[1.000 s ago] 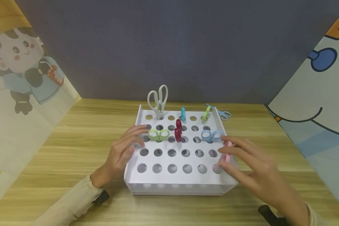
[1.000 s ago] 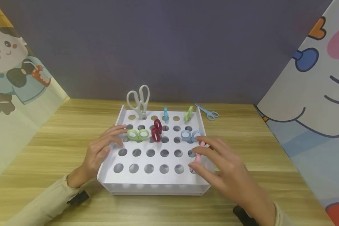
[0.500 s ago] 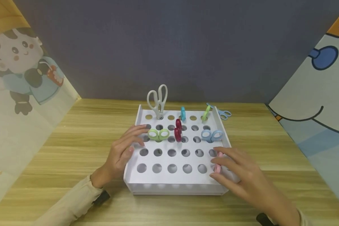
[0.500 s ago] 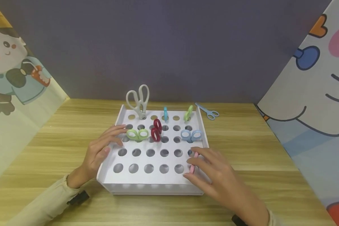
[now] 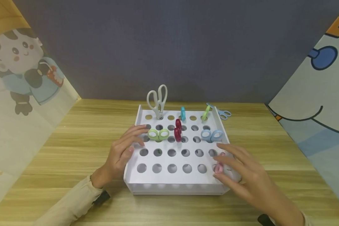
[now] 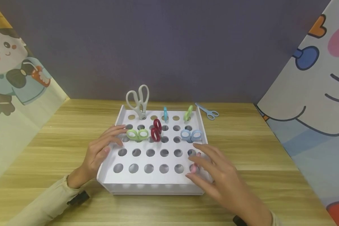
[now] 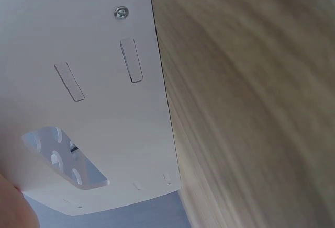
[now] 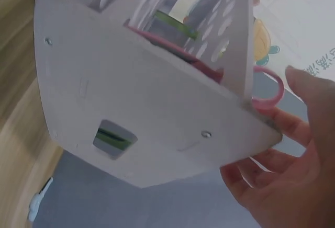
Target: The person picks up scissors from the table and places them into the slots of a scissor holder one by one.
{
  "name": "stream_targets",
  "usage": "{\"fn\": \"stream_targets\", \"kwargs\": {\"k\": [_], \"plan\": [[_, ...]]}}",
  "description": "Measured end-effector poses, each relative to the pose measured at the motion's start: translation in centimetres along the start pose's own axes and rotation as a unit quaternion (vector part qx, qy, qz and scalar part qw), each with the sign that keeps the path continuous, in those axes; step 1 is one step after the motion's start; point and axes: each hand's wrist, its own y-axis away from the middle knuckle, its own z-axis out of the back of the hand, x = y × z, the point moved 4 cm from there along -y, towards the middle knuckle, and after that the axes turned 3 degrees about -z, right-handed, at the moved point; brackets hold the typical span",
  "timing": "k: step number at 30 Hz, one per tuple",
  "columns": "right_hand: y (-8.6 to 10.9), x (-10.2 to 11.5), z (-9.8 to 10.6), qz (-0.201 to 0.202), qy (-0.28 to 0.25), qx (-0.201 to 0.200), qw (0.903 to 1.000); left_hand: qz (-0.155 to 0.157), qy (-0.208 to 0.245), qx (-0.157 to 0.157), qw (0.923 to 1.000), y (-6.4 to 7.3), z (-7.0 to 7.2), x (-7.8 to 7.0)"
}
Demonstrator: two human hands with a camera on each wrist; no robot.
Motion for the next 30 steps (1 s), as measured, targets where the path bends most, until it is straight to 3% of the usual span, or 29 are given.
{"fn": "stream_targets", "kwargs": {"k": [6, 12, 20, 25, 30], "plan": [[-0.8, -0.6, 1.1, 0.001, -0.015, -0.018, 0.9997, -0.005, -0.001, -0.002, 1.0000, 0.0, 0.0, 0.0], [-1.8, -2.6, 2.0, -0.014, -0.004, -0.036, 0.9992, -0.005, 0.000, -0.002, 1.0000, 0.0, 0.0, 0.0], [-3.6, -7.5, 2.2, -0.075, 0.020, -0.046, 0.9959, -0.002, 0.000, 0.000, 1.0000, 0.0, 0.1, 0.0], [-5.3, -11.0, 2.3, -0.103, 0.024, -0.073, 0.9917, -0.006, 0.000, -0.001, 1.0000, 0.0, 0.1, 0.0], [-6.5, -14.4, 2.0, -0.151, 0.025, -0.068, 0.9859, -0.005, 0.000, -0.001, 1.0000, 0.0, 0.0, 0.0]]}}
